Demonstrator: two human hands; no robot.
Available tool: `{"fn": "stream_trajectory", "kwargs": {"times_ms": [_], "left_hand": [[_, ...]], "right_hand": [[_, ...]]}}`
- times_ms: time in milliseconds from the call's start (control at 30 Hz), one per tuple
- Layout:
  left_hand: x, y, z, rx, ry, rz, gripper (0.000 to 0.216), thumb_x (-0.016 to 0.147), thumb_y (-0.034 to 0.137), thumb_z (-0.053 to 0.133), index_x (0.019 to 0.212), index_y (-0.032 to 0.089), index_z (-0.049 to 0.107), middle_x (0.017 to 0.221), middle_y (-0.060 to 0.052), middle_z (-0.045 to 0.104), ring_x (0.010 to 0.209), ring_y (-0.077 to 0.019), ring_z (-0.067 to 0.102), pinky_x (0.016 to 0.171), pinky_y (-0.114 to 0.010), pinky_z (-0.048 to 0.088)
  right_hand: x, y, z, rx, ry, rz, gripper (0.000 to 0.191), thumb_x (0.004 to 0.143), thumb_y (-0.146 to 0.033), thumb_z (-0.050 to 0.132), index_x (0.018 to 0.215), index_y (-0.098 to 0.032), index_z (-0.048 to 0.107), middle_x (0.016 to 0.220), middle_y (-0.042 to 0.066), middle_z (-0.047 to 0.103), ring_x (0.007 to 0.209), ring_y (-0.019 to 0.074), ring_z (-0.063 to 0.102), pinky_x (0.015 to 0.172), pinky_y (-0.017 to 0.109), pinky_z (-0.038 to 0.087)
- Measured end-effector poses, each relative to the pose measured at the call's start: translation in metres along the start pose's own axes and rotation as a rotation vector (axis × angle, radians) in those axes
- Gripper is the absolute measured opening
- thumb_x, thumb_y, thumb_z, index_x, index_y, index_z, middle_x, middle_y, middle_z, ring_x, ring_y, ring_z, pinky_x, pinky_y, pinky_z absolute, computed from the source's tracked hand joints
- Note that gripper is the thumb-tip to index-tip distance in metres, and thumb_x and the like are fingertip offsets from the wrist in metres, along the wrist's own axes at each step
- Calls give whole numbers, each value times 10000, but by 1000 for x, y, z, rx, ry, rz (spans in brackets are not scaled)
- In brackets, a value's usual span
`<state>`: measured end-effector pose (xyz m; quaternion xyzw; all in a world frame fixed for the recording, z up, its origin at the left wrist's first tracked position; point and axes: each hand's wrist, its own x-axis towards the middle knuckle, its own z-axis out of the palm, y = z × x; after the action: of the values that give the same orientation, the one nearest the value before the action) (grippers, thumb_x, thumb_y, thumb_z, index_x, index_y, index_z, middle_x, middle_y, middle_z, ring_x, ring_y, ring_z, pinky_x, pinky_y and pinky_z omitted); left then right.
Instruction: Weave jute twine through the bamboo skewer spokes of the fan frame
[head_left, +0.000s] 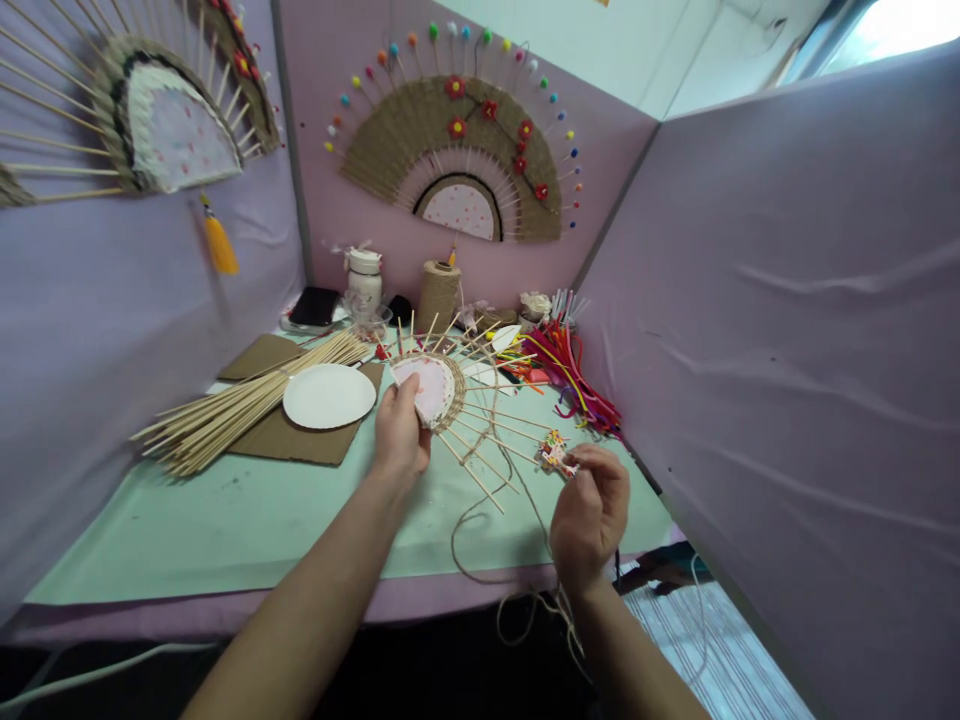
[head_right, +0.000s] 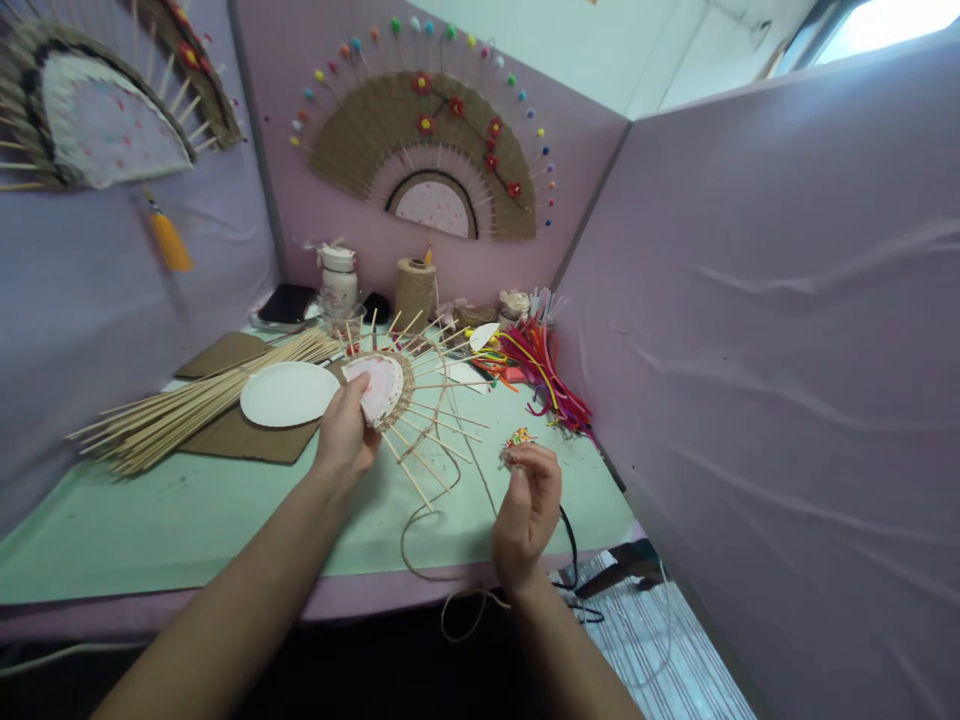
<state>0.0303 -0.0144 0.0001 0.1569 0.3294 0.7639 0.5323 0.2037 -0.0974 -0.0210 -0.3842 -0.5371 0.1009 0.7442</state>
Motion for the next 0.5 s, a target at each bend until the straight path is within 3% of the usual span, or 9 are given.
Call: {"fn": "stream_trajectory", "kwargs": {"times_ms": [133,233,300,367,500], "left_hand": [[0,-1,0,-18,-11,-15,204,701,277,713,845,172,614,780,4,665,664,-93,622,683,-224,505],[0,-1,0,-4,0,-11,207,704,282,711,853,175,615,775,6,662,666,-92,620,649,-208,494],[0,0,-1,10,7,0,228,700,298,715,869,182,615,772,13,657,652,-88,613,626,-201,483],[0,3,-1,22,10,21,253,690,319,719,878,190,609,762,25,647,622,-80,596,604,-197,469],[2,10,0,41,30,120,300,659,367,734,846,191,578,717,52,609,574,-64,545,591,-195,448]], "right_hand": [[0,7,7,162,-304,425,211,854,-259,580,1062,-261,613,1102,54,624,1074,219,575,991,440,405],[-2,3,15,330,-461,620,270,822,-298,653,1087,-268,610,1045,45,666,925,198,637,857,397,491],[-3,0,18,351,-488,672,226,815,-330,673,1023,-252,629,865,23,672,699,162,618,649,329,496],[-3,-1,17,311,-485,680,184,818,-350,672,955,-230,648,711,-5,625,548,123,532,510,272,413],[-1,2,7,191,-476,689,182,801,-362,687,906,-213,677,658,-21,580,497,94,458,458,241,329]]}}
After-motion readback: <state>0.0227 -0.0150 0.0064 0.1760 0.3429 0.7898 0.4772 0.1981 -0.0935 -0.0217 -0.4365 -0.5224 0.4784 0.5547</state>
